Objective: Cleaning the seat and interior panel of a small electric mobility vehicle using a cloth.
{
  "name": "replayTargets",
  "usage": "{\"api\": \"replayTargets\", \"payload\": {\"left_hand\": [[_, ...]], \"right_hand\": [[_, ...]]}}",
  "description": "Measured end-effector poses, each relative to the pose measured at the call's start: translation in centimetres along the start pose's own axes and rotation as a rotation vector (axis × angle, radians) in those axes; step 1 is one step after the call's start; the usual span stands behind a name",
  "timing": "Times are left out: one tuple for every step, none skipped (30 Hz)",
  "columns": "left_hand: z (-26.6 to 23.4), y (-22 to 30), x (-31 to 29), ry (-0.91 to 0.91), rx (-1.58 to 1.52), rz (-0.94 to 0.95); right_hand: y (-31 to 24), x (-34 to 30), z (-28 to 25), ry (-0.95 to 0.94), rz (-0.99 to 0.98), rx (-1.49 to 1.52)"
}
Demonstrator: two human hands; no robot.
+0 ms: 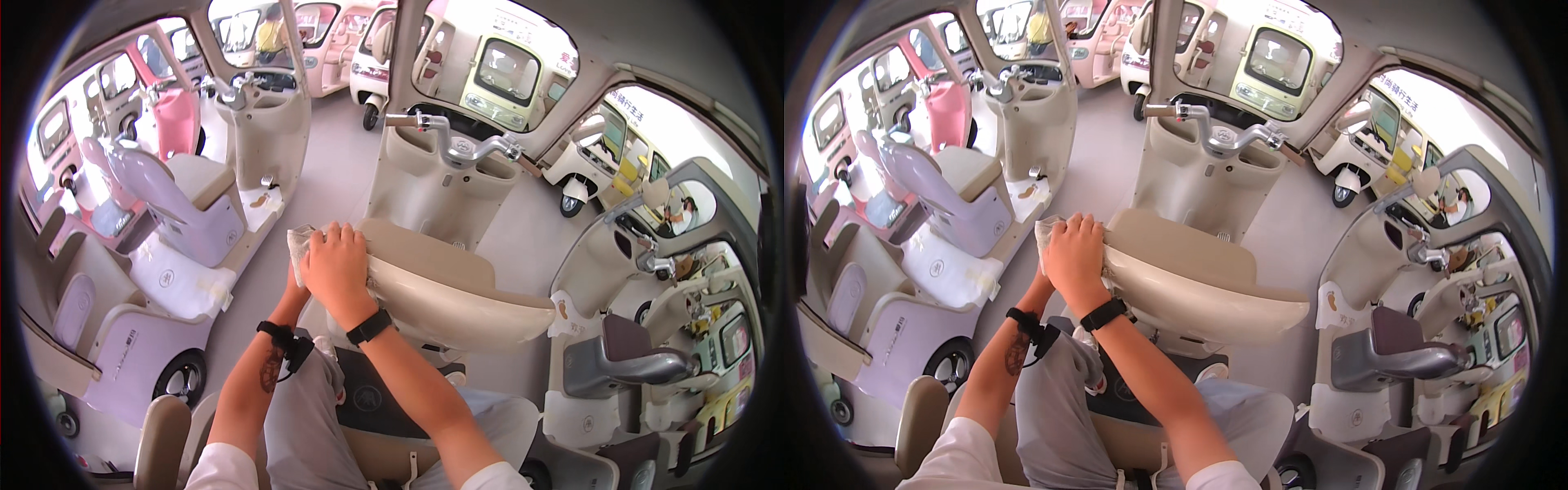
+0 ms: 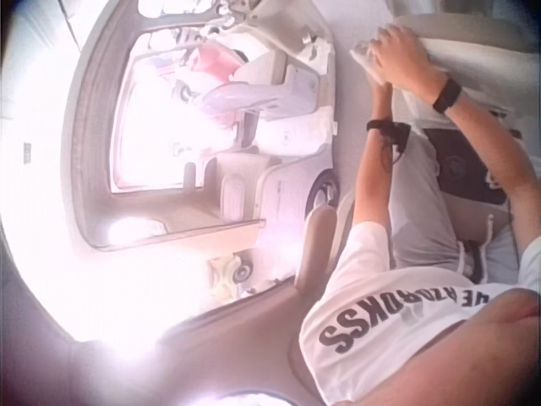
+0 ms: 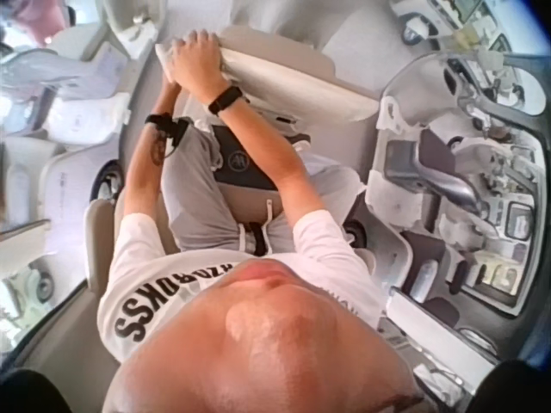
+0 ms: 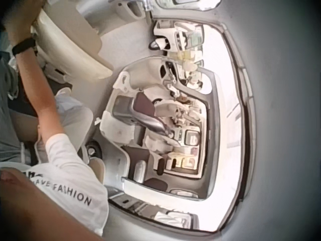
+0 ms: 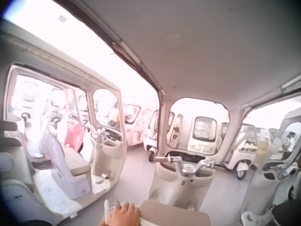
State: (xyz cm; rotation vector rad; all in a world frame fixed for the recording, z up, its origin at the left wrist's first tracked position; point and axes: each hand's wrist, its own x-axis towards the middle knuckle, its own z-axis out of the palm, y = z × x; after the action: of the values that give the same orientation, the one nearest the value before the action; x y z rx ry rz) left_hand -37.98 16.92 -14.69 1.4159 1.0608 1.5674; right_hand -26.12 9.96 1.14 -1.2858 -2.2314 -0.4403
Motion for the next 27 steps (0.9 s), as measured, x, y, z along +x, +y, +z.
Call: {"api": "replayTargets", "payload": {"left_hand": [[-0.1,0.8,0.1,0.002,0.039,0.060],[-0.2,1.6,0.0,0.008,0.087,0.118],[-0.2,2.3,-0.4,0.015,0.133,0.176],[-0.1,4.2,-0.5,0.017,0.154,0.196],[1.7,6.8,-0.7,0.082,0.280,0.171],[3.4,9.4,-0.9,0.152,0.409,0.142],[4.7,11.8,-1.0,0.138,0.559,0.243],[5.5,13.1,-1.1,0.142,0.574,0.249],[6.3,14.0,-1.1,0.175,0.774,0.264],[7.6,14.9,-1.3,0.194,0.965,0.279],[9.1,16.1,-1.8,0.170,1.038,0.272],[10.4,17.1,-2.4,0.159,1.040,0.270],[11.6,18.1,-2.9,0.105,1.111,0.300],[12.6,18.7,-3.1,0.060,1.184,0.328],[13.6,18.8,-3.4,0.064,1.190,0.378],[14.9,18.8,-3.6,0.084,1.209,0.435],[16.2,19.2,-4.0,0.055,1.217,0.430],[17.4,19.8,-4.4,0.026,1.224,0.424],[18.8,20.6,-5.0,-0.006,1.247,0.407],[20.0,21.0,-5.4,-0.036,1.269,0.389],[21.2,20.8,-5.8,-0.023,1.257,0.431],[22.6,21.0,-6.2,-0.033,1.263,0.462],[23.8,21.0,-6.6,-0.008,1.248,0.526],[24.9,21.1,-6.9,0.014,1.232,0.590],[26.0,21.0,-7.2,-0.002,1.225,0.588],[27.1,21.0,-7.4,-0.032,1.185,0.583],[28.0,21.0,-7.4,-0.065,1.144,0.576]], "right_hand": [[0.4,0.0,-0.7,0.154,-0.039,0.069],[0.7,-0.4,-1.3,0.175,-0.037,0.077],[0.9,-1.1,-1.8,0.212,-0.026,0.180],[1.3,-1.4,-2.2,0.254,-0.021,0.286],[2.6,-2.1,-2.6,0.347,-0.013,0.267],[3.9,-3.0,-3.5,0.366,-0.011,0.266],[5.0,-3.9,-4.8,0.316,0.030,0.270],[5.7,-4.8,-5.8,0.257,0.067,0.285],[6.5,-5.3,-6.8,0.264,0.066,0.297],[7.6,-6.2,-7.8,0.221,0.111,0.267],[8.7,-7.1,-8.5,0.172,0.154,0.239],[9.8,-8.1,-8.8,0.169,0.165,0.240],[10.9,-8.9,-9.1,0.240,0.164,0.209],[11.8,-9.5,-9.3,0.312,0.154,0.180],[12.6,-10.3,-9.5,0.311,0.150,0.185],[13.3,-11.2,-9.7,0.341,0.154,0.163],[14.0,-12.2,-9.9,0.370,0.161,0.134],[14.7,-13.0,-10.0,0.369,0.158,0.133],[15.4,-13.9,-10.2,0.397,0.174,0.117],[16.2,-14.8,-10.2,0.425,0.188,0.100],[17.0,-15.9,-10.3,0.410,0.209,0.095],[18.0,-16.8,-10.5,0.416,0.215,0.090],[18.7,-17.6,-10.7,0.448,0.247,0.078],[19.4,-18.3,-10.7,0.479,0.280,0.066],[20.1,-18.9,-10.8,0.500,0.297,0.059],[20.8,-19.3,-10.9,0.492,0.313,0.051],[21.8,-19.3,-10.9,0.525,0.309,0.117]]}}
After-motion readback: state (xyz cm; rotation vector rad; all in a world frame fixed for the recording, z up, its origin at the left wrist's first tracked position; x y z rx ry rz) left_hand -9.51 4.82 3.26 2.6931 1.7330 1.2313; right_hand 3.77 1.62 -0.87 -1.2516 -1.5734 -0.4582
